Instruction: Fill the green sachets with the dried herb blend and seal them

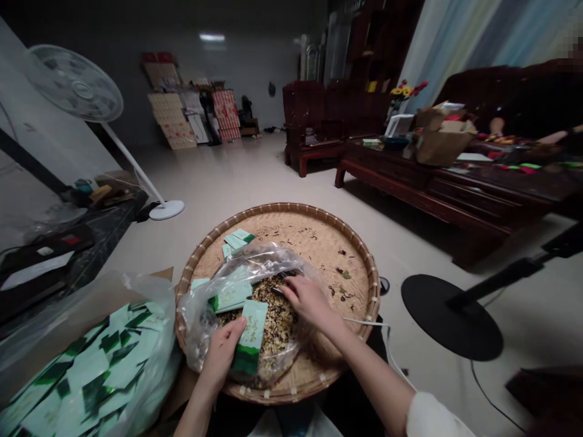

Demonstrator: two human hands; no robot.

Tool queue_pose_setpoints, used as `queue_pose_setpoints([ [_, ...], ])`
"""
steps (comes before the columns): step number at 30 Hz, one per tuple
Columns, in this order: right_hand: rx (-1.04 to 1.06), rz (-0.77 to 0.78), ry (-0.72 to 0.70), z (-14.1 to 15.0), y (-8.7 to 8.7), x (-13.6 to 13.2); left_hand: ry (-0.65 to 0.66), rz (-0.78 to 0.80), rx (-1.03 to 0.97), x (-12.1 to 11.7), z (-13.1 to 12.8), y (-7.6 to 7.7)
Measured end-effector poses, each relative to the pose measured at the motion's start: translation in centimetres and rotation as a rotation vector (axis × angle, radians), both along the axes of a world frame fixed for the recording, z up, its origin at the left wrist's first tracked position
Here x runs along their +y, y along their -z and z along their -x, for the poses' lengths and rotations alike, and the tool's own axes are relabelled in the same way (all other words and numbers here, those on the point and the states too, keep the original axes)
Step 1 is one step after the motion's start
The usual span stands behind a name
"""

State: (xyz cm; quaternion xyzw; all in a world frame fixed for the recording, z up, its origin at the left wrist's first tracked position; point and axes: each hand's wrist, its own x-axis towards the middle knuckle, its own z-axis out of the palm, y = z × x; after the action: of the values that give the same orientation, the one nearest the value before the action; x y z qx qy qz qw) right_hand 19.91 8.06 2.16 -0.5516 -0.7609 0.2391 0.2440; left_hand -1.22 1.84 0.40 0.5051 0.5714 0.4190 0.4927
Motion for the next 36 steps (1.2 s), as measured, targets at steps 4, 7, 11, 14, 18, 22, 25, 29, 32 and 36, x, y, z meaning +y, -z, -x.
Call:
queue_pose_setpoints([
  [4,0.240,0.033,-0.220,3.4,-1.6,-1.8,0.104,-0.025,0.063,-0.3,-0.9,-0.8],
  [7,0.256,0.008,-0.223,4.9,-1.6,-2.3,0.166,-0.020,0.070,-0.7,-1.1,-1.2],
  [11,0.363,0.069,-0.186,5.0,-0.9,-2.2,0.198,0.008,0.024,-1.0,-0.7,-1.3],
  [14,0.477,0.181,-0.103,4.5,-0.6,-2.1,0.214,0.015,-0.001,-1.2,-0.6,-1.4],
  [18,0.463,0.205,-0.099,4.1,-0.9,-2.1,0.251,0.013,0.001,-1.5,-1.1,-1.2],
  [22,0.641,0.400,-0.065,3.5,-1.5,-1.8,0.089,0.027,-0.103,-1.7,-0.4,-1.6],
  [25,0.873,0.534,0.029,2.6,-1.1,-1.4,-0.512,-0.132,-0.371,-1.9,2.3,-3.3],
  [29,0.848,0.591,0.027,2.4,0.5,-1.5,-0.790,-0.355,-0.688,-2.1,5.3,-5.8],
  [32,0.574,0.515,-0.055,3.2,1.9,-2.2,-0.571,-0.265,-0.491,-1.4,4.5,-5.2],
  [36,0.191,0.245,-0.161,3.8,2.6,-3.2,-0.050,-0.320,0.369,1.8,2.3,-2.5],
])
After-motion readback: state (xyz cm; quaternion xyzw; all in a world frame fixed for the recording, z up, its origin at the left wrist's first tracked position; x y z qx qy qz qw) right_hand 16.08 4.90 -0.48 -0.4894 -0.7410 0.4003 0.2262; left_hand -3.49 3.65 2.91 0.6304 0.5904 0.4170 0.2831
